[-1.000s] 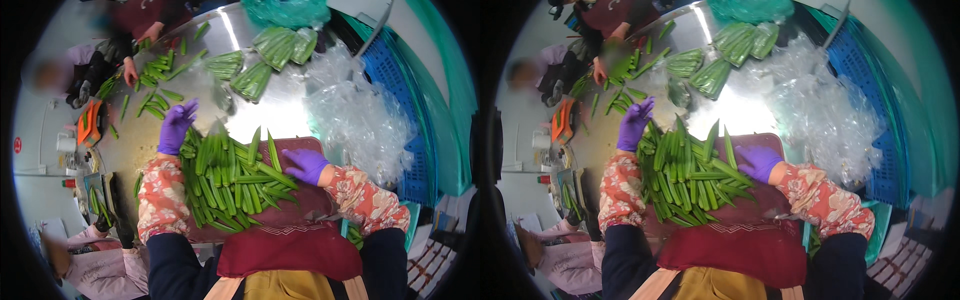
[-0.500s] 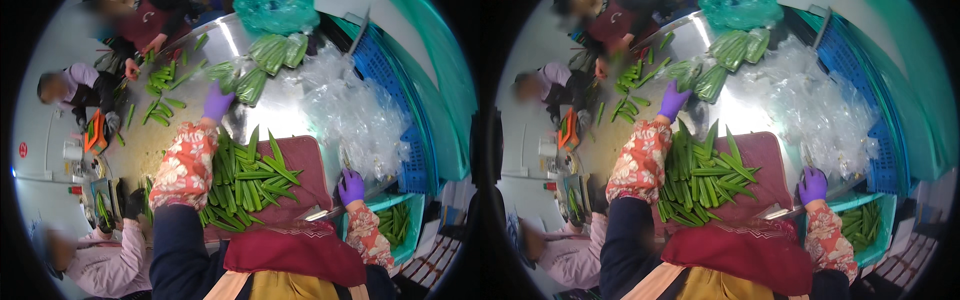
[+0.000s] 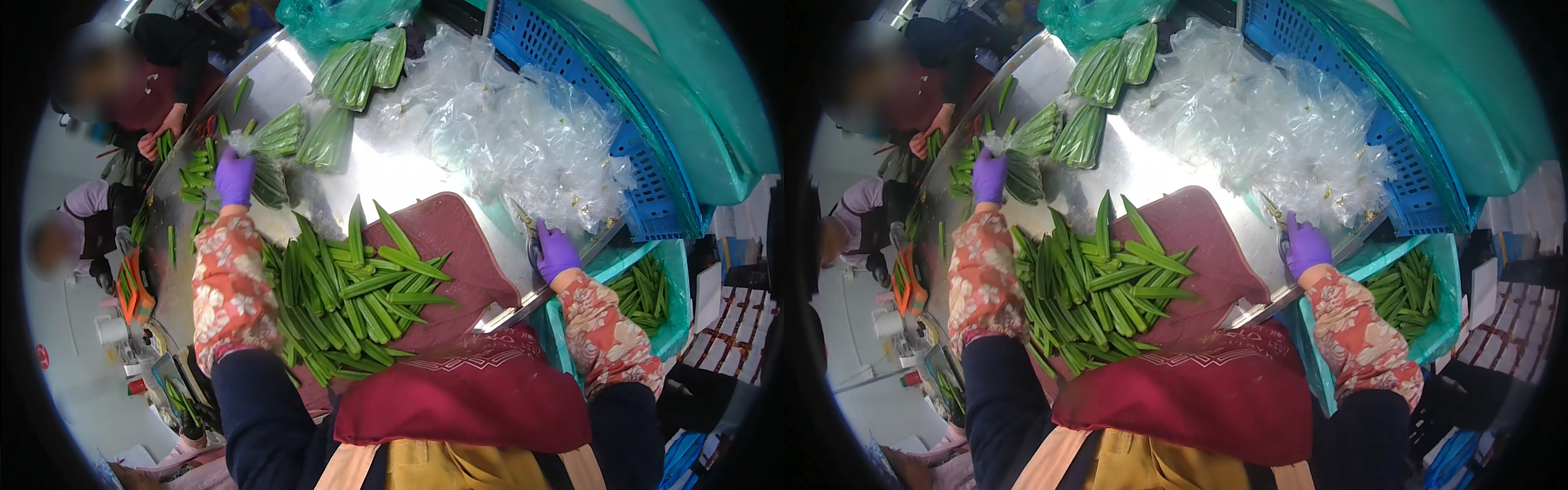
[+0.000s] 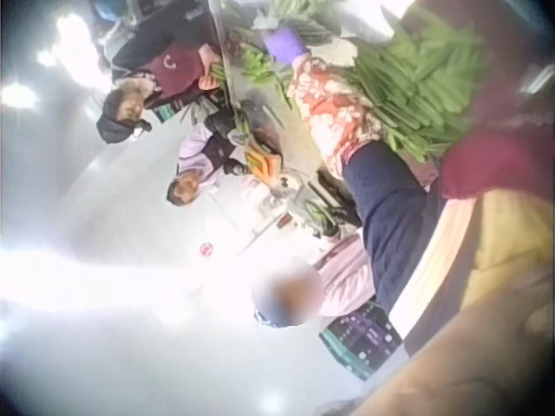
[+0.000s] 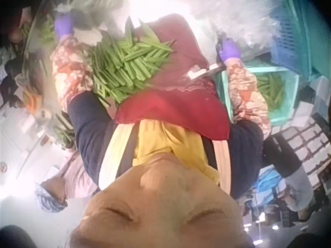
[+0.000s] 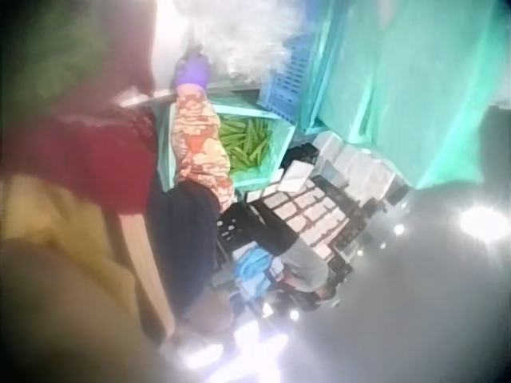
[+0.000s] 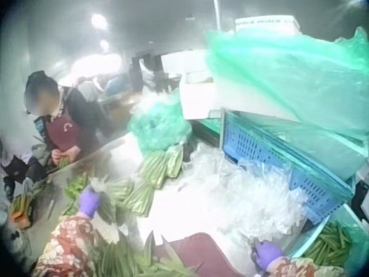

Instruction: The person trims the tips of okra pods using shears and places the trimmed pieces into a plastic bag. The person repeatedly picks up okra, snips the ends, and collects the trimmed pods on a cutting board while coworkers also trim okra nearby.

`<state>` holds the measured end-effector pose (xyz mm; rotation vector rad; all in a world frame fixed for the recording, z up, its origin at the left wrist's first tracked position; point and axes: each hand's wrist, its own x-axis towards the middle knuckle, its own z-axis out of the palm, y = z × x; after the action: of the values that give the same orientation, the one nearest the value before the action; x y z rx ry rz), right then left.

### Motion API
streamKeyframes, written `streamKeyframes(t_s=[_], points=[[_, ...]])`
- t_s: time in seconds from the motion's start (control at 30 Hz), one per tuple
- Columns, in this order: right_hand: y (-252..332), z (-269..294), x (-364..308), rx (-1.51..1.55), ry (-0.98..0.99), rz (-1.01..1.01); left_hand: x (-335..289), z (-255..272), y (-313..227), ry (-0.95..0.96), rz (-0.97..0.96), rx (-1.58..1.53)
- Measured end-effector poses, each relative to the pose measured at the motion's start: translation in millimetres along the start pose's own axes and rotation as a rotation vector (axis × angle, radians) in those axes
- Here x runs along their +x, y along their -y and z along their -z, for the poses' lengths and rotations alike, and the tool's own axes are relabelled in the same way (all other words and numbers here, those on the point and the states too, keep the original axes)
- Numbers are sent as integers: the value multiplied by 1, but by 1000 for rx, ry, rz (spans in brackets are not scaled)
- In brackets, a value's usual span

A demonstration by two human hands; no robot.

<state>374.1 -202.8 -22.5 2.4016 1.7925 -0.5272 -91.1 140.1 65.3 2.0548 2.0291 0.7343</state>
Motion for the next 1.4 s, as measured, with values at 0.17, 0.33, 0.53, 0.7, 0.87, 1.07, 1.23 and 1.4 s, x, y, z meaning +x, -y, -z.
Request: streamKeyframes(t_s=[0.17, 0.33, 0.53, 0.7, 0.87, 1.07, 1.23, 1.4], points=[[-30, 22, 6, 640, 235, 8, -37, 52, -46, 94, -325, -518], [-34, 62, -27, 797, 250, 5, -106, 68, -150, 311, -759, -732], [-61, 45, -63, 1161, 183, 53, -179, 3, -223, 454, -1228, -613], [-46, 23, -75, 1480, 160, 169, -259, -68, -191, 559, -744, -640], [-2, 10, -79, 1579, 333, 285, -290, -65, -184, 767, 10, -1059], [-22, -59, -52, 1848, 425, 191, -318, -84, -214, 560, -97, -1233], [17, -17, -80, 1587, 343, 306, -325, -112, -206, 507, 176, -1184], [13, -23, -73, 1610, 337, 340, -329, -122, -210, 505, 178, -1254]])
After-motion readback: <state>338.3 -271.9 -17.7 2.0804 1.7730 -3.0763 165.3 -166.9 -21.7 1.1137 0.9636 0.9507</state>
